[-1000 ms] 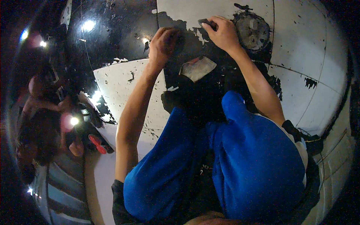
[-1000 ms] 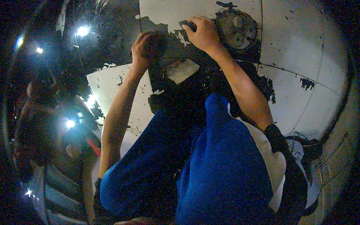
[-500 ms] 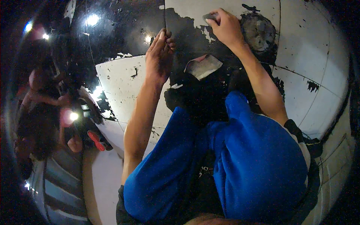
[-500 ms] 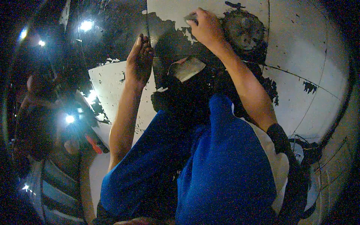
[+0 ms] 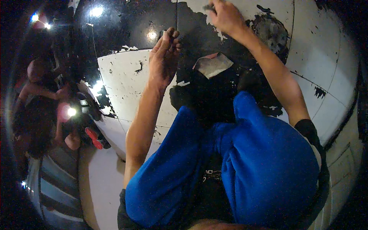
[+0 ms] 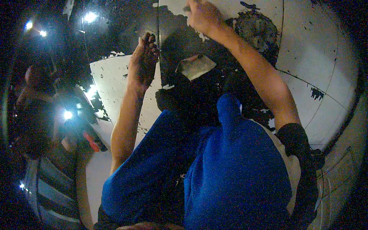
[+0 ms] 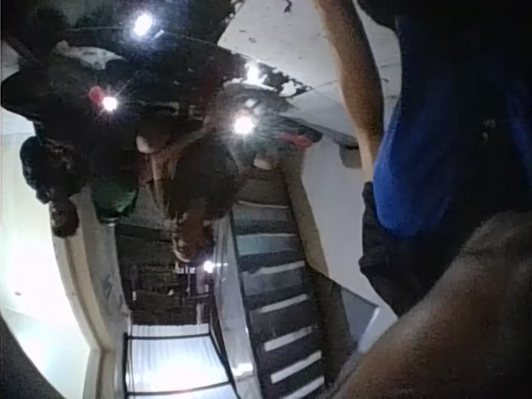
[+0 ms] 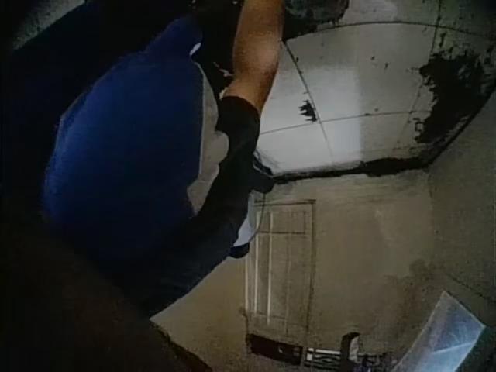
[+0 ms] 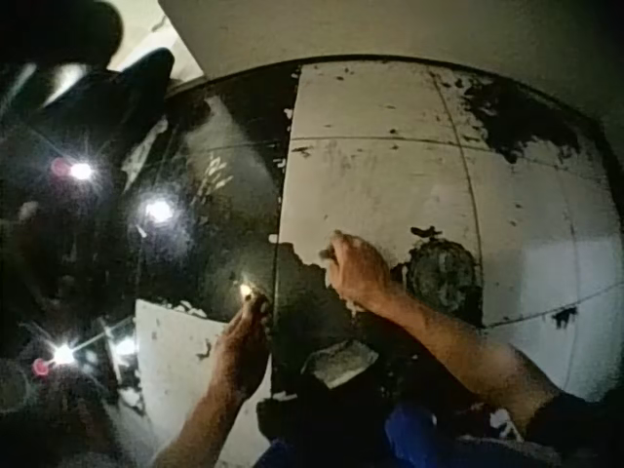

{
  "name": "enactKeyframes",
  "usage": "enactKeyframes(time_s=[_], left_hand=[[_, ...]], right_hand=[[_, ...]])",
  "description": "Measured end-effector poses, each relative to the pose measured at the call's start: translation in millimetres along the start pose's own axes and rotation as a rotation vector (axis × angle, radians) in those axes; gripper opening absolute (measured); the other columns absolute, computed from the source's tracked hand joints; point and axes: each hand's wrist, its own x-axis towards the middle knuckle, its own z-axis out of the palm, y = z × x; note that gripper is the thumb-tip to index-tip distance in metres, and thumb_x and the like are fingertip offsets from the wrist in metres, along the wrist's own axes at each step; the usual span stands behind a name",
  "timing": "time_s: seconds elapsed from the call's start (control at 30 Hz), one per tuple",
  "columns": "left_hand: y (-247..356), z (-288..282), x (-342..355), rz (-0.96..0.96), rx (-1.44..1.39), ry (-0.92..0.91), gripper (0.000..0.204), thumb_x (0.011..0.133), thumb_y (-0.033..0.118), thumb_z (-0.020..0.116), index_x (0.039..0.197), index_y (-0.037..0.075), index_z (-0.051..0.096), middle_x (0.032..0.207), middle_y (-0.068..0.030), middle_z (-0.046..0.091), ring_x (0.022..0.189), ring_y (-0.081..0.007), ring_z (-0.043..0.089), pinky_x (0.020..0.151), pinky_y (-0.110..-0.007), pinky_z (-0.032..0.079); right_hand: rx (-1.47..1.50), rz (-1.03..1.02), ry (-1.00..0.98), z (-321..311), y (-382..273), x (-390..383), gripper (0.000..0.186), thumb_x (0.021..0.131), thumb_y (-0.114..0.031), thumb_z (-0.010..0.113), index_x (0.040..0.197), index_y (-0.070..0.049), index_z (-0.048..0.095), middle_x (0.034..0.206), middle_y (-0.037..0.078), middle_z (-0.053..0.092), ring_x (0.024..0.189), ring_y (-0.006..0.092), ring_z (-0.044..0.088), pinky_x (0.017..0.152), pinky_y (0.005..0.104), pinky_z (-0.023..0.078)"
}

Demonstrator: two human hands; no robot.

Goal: The person sands a dark-colored area on a tiled floor using a piece of sandpaper, rubbing the surface repeatedly and wiping it with their hands.

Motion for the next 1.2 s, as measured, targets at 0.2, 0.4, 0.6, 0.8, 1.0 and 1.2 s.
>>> enactKeyframes(time_s=[0.2,0.4,0.6,0.8,1.0,1.2], left_hand=[[-8,-15,-5,0.002,0.152,0.099,0.032,0.099,0.029,0.065,0.118,0.004,0.063,0.099,-0.0006,0.062,0.083,-0.0104,0.055,0.078,-0.026,0.047],[-13,-9,-10,0.011,0.186,0.223,0.025,0.099,0.029,0.065,0.108,0.006,0.065,0.090,-0.0004,0.063,0.079,-0.0109,0.057,0.077,-0.027,0.049],[-21,-26,-15,0.012,0.286,0.173,0.024,0.092,0.029,0.075,0.096,0.007,0.067,0.080,0.0007,0.064,0.065,-0.0064,0.055,0.058,-0.021,0.044],[-20,-26,-16,-0.002,0.345,0.191,0.026,0.093,0.027,0.074,0.101,0.003,0.070,0.081,0.0003,0.065,0.068,-0.0062,0.056,0.061,-0.021,0.044],[-24,-13,-20,0.013,0.357,0.198,0.024,0.100,0.024,0.065,0.107,0.002,0.068,0.088,-0.0015,0.065,0.076,-0.0094,0.058,0.071,-0.023,0.047],[-26,-22,-18,0.014,0.397,0.178,0.022,0.092,0.024,0.076,0.100,0.004,0.071,0.083,-0.0006,0.067,0.072,-0.0081,0.059,0.068,-0.022,0.047]], right_hand=[[0.047,-0.040,-0.025,8,1,3,0.021,0.083,-0.005,0.068,0.098,0.006,0.059,0.092,0.024,0.069,0.089,0.0413,0.068,0.079,0.0472,0.054],[0.104,0.091,-0.016,6,9,9,0.023,0.085,-0.006,0.065,0.103,0.007,0.057,0.095,0.023,0.070,0.092,0.0419,0.067,0.081,0.0490,0.054],[0.064,0.207,-0.076,2,6,15,0.026,0.086,-0.011,0.066,0.106,0.004,0.058,0.099,0.022,0.070,0.095,0.0414,0.067,0.082,0.0482,0.053],[-0.061,0.114,0.028,11,8,17,0.030,0.086,-0.013,0.068,0.107,0.006,0.057,0.097,0.026,0.069,0.092,0.0435,0.067,0.080,0.0492,0.054],[0.083,0.050,0.025,1,18,30,0.025,0.087,-0.008,0.067,0.102,0.009,0.055,0.095,0.027,0.068,0.091,0.0430,0.068,0.076,0.0490,0.055],[0.066,0.118,-0.168,-1,12,21,0.031,0.087,-0.011,0.068,0.109,0.008,0.057,0.099,0.024,0.070,0.093,0.0405,0.068,0.081,0.0479,0.055]])
